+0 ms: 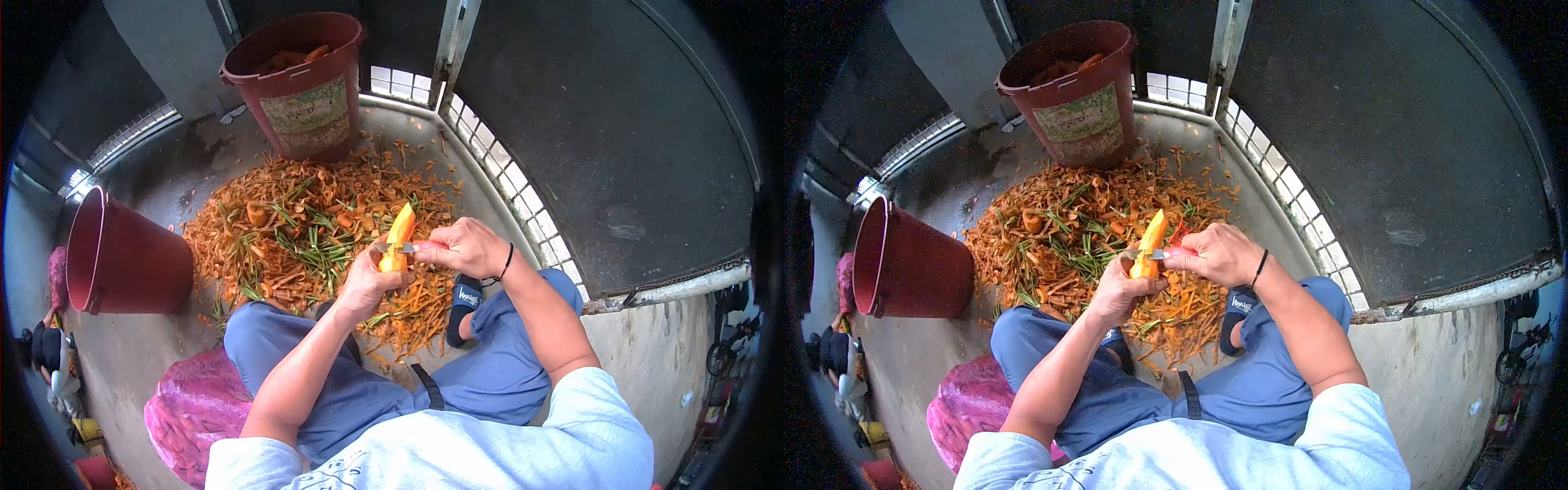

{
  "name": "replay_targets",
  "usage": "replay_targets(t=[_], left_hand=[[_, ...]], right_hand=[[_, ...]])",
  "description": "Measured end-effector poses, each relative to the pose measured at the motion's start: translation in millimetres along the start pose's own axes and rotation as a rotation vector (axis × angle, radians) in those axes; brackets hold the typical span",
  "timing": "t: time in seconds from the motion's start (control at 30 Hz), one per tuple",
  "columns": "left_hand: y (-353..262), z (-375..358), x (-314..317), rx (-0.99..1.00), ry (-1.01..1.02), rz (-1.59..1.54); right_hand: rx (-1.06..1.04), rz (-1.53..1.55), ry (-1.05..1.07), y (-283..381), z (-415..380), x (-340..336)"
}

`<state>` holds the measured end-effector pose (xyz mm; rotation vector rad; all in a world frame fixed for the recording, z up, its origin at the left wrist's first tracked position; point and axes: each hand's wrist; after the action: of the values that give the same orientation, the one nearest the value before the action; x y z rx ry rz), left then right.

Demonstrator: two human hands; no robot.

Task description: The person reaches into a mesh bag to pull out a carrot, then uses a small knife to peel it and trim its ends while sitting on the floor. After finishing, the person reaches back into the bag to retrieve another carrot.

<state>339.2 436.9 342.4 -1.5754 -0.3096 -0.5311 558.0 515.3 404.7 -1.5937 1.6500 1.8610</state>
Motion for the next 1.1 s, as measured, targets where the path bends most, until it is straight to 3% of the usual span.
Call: replay_targets(t=[0.5,0.77,1.03,1.1], left_hand=[[-9.1,-4.2,3.1,-0.066,-0.019,-0.053],[-7.0,-1.5,1.0,-0.004,-0.047,-0.029],[-9.3,-2.5,2.6,-0.063,-0.055,-0.037],[-8.7,-4.1,1.8,-0.06,-0.037,-0.018]], right_hand=[[0.007,-0.199,-0.164,-3.0,-0.1,0.2],[0.165,-0.172,-0.254,-2.6,0.9,-6.6],[0.19,-0.216,-0.235,-2.6,3.0,-3.0],[0.291,-0.1,-0.352,-5.9,4.8,-8.2]])
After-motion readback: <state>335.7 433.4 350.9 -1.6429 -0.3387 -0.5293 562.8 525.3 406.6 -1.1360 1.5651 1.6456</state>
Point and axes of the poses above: each hand's wrist, its own z-axis towards the middle knuckle, its own x-axis out of the palm, y = z × x, and after that the axes turned 13 degrees about x, right-handed
